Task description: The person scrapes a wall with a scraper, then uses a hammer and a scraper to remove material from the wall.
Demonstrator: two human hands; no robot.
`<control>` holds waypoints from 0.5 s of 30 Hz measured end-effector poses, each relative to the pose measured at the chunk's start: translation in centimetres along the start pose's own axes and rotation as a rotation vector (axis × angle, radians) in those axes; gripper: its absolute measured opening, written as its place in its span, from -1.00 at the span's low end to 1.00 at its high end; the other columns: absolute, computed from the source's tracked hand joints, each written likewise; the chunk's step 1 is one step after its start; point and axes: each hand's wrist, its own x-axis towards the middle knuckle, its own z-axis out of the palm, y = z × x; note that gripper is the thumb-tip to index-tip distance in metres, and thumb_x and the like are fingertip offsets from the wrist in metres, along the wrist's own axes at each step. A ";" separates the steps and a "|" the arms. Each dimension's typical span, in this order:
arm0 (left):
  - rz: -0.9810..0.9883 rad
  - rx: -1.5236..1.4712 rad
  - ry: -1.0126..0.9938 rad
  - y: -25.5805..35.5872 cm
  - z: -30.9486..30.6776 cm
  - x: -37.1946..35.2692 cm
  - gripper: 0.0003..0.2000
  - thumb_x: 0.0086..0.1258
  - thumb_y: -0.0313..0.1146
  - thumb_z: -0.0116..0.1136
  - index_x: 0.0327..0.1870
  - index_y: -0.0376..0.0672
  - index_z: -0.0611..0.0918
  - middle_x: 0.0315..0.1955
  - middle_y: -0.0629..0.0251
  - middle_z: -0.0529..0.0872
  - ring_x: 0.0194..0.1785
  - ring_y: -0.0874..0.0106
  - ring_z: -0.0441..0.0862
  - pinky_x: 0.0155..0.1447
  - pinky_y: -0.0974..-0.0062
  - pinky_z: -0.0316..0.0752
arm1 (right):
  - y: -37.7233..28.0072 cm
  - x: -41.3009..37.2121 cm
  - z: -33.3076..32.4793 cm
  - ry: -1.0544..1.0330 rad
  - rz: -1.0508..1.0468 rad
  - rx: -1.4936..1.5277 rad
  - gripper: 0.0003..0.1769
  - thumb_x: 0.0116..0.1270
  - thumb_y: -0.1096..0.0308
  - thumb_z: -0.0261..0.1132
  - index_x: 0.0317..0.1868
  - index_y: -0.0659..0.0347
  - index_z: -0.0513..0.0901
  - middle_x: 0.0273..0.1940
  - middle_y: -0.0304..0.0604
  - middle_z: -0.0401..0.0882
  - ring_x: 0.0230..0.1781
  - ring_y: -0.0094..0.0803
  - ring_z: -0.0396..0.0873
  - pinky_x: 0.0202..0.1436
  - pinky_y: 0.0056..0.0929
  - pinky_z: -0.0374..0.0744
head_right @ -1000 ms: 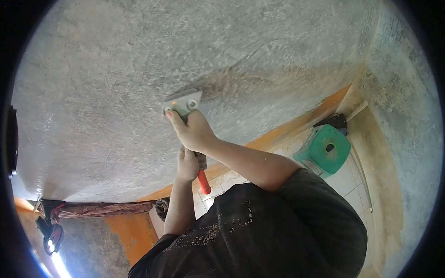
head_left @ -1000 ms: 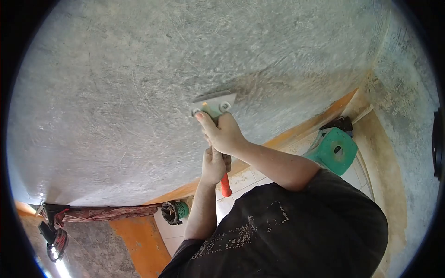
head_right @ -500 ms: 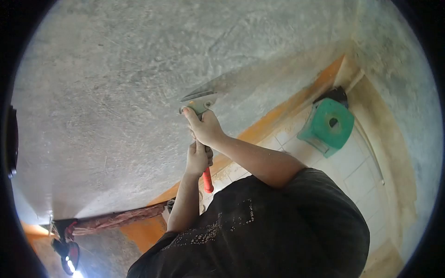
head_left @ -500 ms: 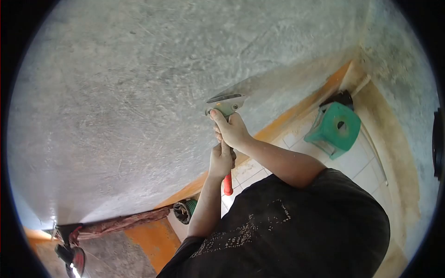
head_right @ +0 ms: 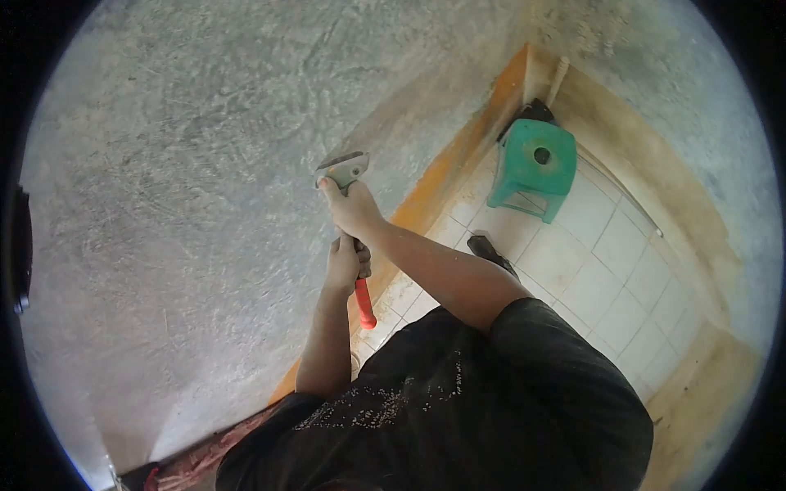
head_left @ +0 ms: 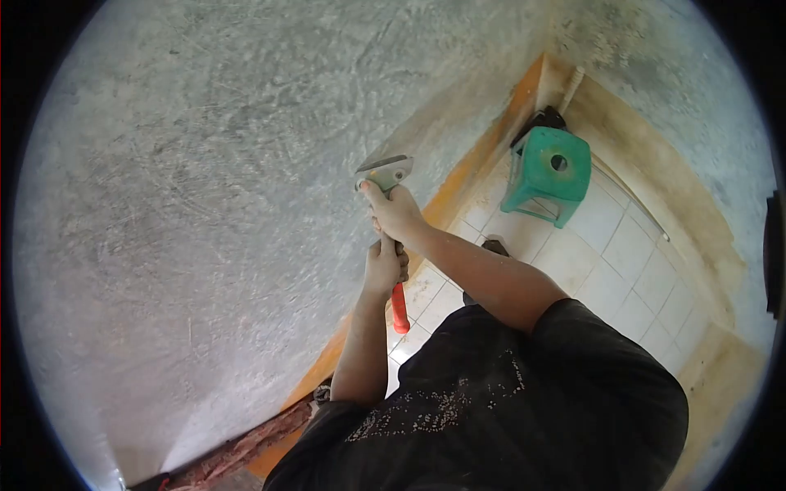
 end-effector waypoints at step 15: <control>-0.009 0.134 -0.004 -3.1 -2.2 3.5 -0.62 0.45 0.00 -0.27 -0.49 -0.10 0.30 -0.74 0.49 0.23 -0.74 0.62 0.12 -0.66 0.58 0.11 | 4.9 1.1 -1.0 0.013 0.228 0.361 -0.67 0.19 0.11 0.25 -0.53 0.20 0.50 -0.71 -0.38 0.32 -0.79 -0.62 0.27 -0.75 -0.52 0.23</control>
